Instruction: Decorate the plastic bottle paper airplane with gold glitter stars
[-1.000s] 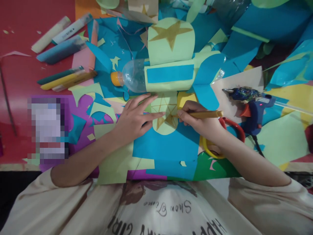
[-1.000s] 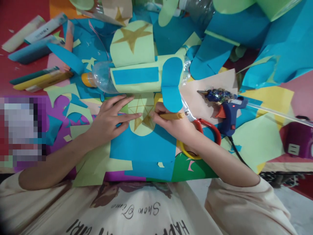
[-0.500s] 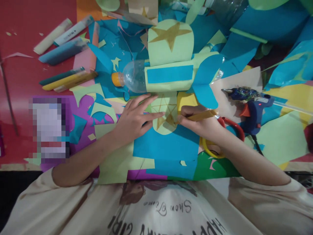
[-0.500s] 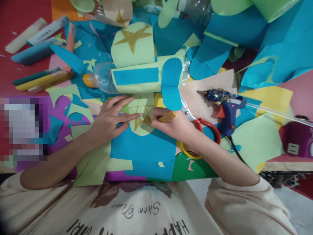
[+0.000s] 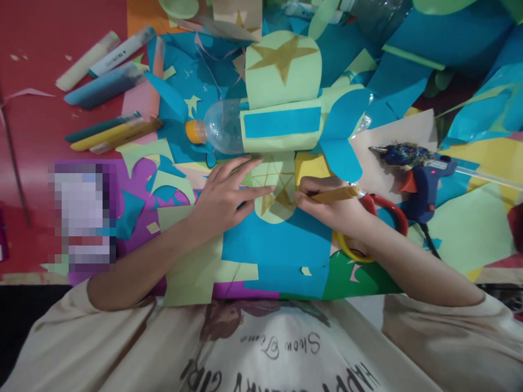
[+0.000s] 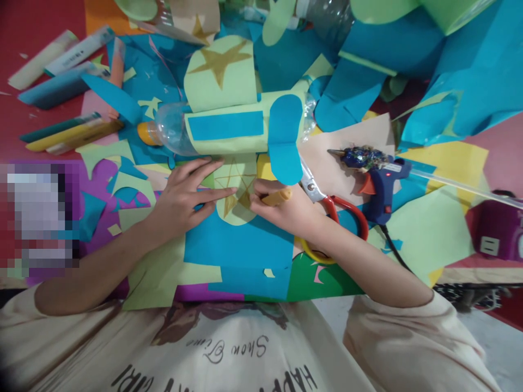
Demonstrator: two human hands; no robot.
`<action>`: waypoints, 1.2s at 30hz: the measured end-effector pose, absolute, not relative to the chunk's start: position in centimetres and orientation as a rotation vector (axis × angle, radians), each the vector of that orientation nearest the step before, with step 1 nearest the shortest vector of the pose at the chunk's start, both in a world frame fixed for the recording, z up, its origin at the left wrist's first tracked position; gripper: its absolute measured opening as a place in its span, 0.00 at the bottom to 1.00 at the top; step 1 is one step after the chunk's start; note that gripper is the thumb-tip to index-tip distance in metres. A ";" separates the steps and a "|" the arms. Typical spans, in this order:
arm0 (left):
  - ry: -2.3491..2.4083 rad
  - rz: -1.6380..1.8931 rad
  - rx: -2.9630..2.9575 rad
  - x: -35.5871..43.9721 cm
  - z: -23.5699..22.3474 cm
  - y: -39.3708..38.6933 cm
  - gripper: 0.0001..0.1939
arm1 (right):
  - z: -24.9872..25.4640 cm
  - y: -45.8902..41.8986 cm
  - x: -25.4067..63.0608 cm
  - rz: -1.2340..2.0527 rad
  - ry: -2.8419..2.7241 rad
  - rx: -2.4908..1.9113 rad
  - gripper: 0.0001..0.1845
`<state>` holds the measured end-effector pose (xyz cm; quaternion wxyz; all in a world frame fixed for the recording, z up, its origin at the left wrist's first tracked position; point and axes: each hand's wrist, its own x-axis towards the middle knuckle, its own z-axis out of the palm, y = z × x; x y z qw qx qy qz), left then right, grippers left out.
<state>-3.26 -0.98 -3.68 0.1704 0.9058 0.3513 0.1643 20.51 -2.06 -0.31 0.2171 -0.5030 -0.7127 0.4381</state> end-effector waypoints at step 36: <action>0.980 0.535 2.566 -3.3 -3.9 -1.0 0.20 | -0.3 -2.0 20.6 1.236 -1.950 -1.400 0.16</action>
